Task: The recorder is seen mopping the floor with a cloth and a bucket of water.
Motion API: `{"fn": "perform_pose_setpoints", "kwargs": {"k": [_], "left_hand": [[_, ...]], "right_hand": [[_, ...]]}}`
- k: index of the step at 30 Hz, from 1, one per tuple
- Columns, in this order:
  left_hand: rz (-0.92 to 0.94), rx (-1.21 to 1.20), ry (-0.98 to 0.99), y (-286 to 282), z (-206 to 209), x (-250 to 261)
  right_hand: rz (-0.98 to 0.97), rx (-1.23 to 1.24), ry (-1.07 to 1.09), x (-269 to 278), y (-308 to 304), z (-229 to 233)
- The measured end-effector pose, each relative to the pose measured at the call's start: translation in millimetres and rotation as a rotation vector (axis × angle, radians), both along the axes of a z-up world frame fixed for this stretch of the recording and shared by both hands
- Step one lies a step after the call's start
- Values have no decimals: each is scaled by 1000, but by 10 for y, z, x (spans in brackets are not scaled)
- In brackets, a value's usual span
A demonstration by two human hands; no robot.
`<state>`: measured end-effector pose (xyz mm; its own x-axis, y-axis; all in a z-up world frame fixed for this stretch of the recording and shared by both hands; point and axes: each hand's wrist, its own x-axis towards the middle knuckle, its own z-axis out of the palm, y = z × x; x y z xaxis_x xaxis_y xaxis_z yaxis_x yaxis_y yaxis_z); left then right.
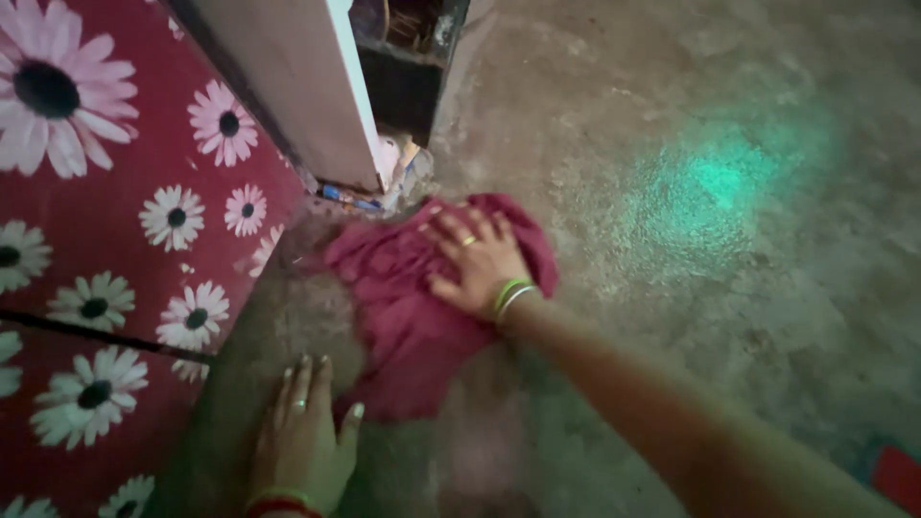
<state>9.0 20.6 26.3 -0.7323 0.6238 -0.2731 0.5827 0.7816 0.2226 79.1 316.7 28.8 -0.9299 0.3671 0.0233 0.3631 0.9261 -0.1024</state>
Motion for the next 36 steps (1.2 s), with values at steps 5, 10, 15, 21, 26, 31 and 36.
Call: {"fn": "perform_pose_setpoints", "kwargs": {"k": [5, 10, 15, 21, 26, 31, 36], "left_hand": [[-25, -10, 57, 50, -38, 63], [-2, -86, 86, 253, 247, -15], [9, -231, -65, 402, 468, -145], [9, -218, -110, 457, 610, -154], [73, -23, -146, 235, 505, -258], [229, 293, -94, -610, 371, -108], [11, 114, 160, -1286, 671, 135]], "right_hand": [[-278, 9, 48, 446, 397, -84], [-605, -48, 45, 257, 642, -164], [-826, -47, -1, -256, 825, -162], [-318, -24, -64, -686, 113, -85], [-101, -23, 99, -489, -941, -25], [206, -101, 82, -56, -2211, 137], [677, -292, -148, 371, -3233, 421]]}}
